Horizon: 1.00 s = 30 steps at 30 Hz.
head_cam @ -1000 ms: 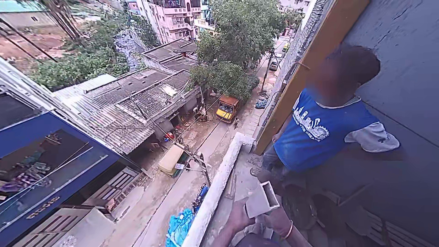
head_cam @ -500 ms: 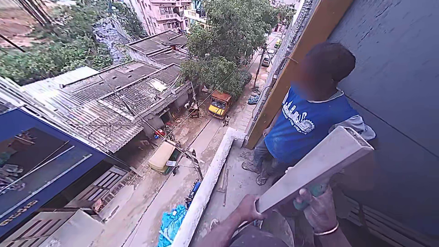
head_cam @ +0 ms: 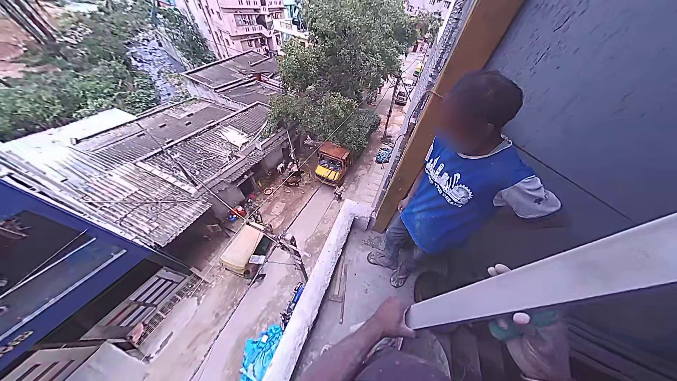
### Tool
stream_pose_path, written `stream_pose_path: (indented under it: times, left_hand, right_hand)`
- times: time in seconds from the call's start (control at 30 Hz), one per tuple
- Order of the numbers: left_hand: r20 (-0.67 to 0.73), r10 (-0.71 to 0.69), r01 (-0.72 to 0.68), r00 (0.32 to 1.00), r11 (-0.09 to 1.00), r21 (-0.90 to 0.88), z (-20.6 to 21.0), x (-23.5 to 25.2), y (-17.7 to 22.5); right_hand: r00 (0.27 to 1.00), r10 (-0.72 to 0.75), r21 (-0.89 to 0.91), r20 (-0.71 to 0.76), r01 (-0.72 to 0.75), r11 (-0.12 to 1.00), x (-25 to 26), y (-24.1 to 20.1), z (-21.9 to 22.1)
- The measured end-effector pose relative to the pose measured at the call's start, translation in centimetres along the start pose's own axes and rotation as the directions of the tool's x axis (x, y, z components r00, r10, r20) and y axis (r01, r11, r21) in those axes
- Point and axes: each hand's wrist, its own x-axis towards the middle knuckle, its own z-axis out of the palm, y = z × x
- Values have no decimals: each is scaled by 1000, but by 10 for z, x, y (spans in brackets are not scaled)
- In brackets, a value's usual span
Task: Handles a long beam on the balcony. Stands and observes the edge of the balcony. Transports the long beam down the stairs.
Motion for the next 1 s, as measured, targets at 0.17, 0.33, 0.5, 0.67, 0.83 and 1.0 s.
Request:
stream_pose_path:
  times: [0.17,0.33,0.5,0.67,0.83,1.0]
  left_hand:
    - [-38,109,-108,993,993,44,-37,19,60]
    - [-180,222,-245,958,962,-118,-48,21,87]
    - [-390,322,-404,863,902,-150,-62,22,126]
    - [-227,181,-201,957,978,-65,-48,19,63]
    - [-125,-23,24,992,1000,8,-11,-2,-23]
    - [-49,-170,173,984,983,55,11,-39,-82]
  right_hand:
    - [894,133,-127,-428,-206,970,-55,59,6]
    - [909,62,-202,-412,-158,967,-49,60,11]
    - [918,35,-173,-394,-111,979,-39,56,16]
    - [946,-29,-199,-323,-38,979,-20,25,2]
    - [925,-40,-207,-378,-42,978,-1,0,2]
    - [956,-62,-195,-287,5,981,14,-31,-16]
